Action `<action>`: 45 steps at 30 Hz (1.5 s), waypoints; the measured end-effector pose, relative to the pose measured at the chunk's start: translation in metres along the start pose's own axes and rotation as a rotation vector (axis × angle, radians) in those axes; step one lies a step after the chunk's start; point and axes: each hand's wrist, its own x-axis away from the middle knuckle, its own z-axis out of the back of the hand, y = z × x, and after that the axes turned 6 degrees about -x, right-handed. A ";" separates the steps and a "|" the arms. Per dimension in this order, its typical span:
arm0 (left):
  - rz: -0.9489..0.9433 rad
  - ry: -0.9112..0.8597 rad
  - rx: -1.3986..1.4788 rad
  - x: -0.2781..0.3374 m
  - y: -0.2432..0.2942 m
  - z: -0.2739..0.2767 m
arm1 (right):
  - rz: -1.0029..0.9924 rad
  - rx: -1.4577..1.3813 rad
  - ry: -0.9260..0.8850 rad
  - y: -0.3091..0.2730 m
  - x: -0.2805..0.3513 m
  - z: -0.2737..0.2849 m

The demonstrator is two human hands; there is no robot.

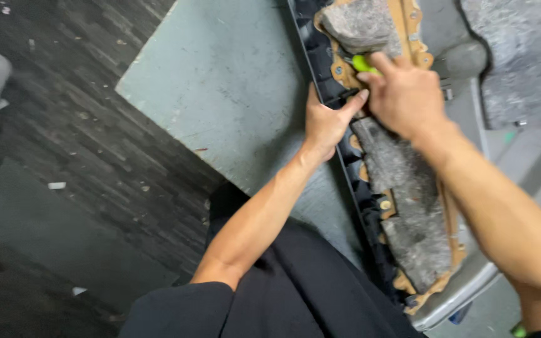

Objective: The person uses a green utility knife to trim excess carpet and adhesive from the edges of a car door panel. They carefully cut along the contours of the panel, removing material to fit the trim.

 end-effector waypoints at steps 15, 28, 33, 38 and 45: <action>0.057 -0.027 0.014 -0.006 -0.004 -0.002 | 0.242 -0.083 -0.050 0.030 0.002 0.023; 0.029 -0.037 0.005 -0.004 -0.011 0.001 | 0.191 0.012 -0.057 0.026 0.012 0.004; 0.047 0.012 -0.101 -0.011 -0.015 -0.001 | 0.204 0.068 0.055 0.031 0.021 -0.019; 0.009 0.009 -0.047 -0.012 -0.012 -0.004 | 0.168 0.140 0.087 0.017 0.019 -0.011; 0.084 0.001 -0.149 -0.003 -0.013 -0.005 | 0.390 0.259 -0.095 0.045 -0.012 0.019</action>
